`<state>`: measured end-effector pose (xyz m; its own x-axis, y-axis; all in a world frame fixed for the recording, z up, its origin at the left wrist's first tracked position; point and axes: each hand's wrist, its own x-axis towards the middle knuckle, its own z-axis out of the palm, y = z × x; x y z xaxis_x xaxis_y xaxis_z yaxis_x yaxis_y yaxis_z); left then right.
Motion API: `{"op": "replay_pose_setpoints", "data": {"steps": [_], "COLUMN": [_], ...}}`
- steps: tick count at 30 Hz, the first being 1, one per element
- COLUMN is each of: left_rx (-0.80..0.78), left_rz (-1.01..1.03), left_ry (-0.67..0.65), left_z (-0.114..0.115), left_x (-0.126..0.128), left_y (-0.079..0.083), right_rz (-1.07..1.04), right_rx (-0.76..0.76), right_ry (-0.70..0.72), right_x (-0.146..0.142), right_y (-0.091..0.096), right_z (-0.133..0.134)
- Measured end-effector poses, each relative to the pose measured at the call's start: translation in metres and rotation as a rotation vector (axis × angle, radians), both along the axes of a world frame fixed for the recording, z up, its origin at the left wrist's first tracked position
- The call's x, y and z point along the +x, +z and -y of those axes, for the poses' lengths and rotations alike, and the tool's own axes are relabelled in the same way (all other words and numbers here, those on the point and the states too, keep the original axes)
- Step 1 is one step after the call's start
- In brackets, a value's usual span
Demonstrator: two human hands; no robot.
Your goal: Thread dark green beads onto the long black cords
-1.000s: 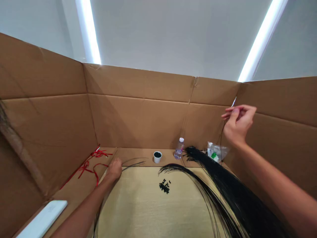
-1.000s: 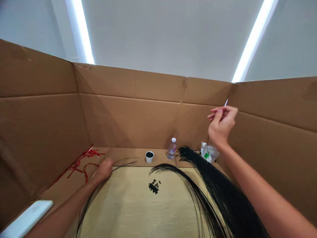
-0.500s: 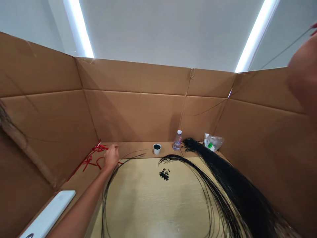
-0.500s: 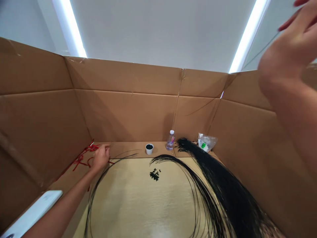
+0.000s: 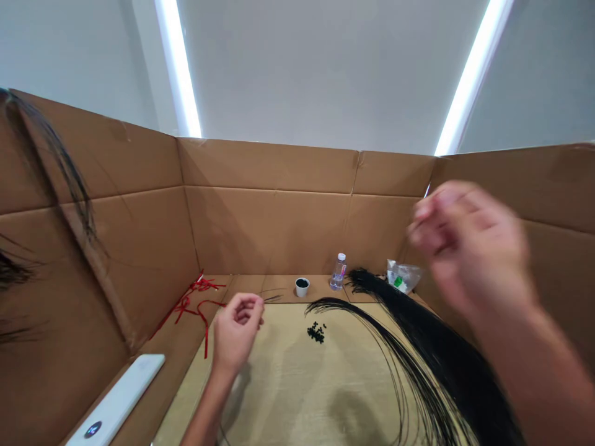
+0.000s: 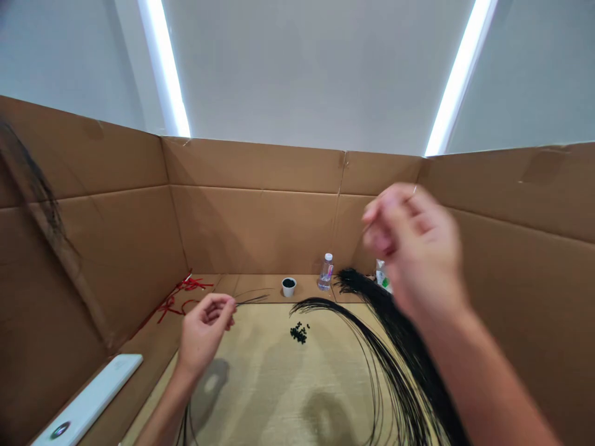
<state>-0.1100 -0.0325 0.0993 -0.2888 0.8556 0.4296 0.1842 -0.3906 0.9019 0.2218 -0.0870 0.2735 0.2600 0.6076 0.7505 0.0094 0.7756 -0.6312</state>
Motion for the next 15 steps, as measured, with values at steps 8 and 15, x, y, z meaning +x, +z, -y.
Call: {"op": "replay_pose_setpoints", "data": {"steps": [8, 15], "left_rx": [-0.211, -0.261], "left_rz": [0.082, -0.051], "left_ry": [-0.306, -0.352], "left_z": [0.050, 0.059], "left_x": [0.077, 0.092], "left_y": [-0.071, -0.094], "right_rz": [-0.315, -0.386], "right_rx": [-0.750, -0.741], "right_ry": [0.461, 0.386], "right_x": [-0.112, -0.106], "right_y": [-0.210, -0.246], "right_z": [-0.036, -0.026]}}
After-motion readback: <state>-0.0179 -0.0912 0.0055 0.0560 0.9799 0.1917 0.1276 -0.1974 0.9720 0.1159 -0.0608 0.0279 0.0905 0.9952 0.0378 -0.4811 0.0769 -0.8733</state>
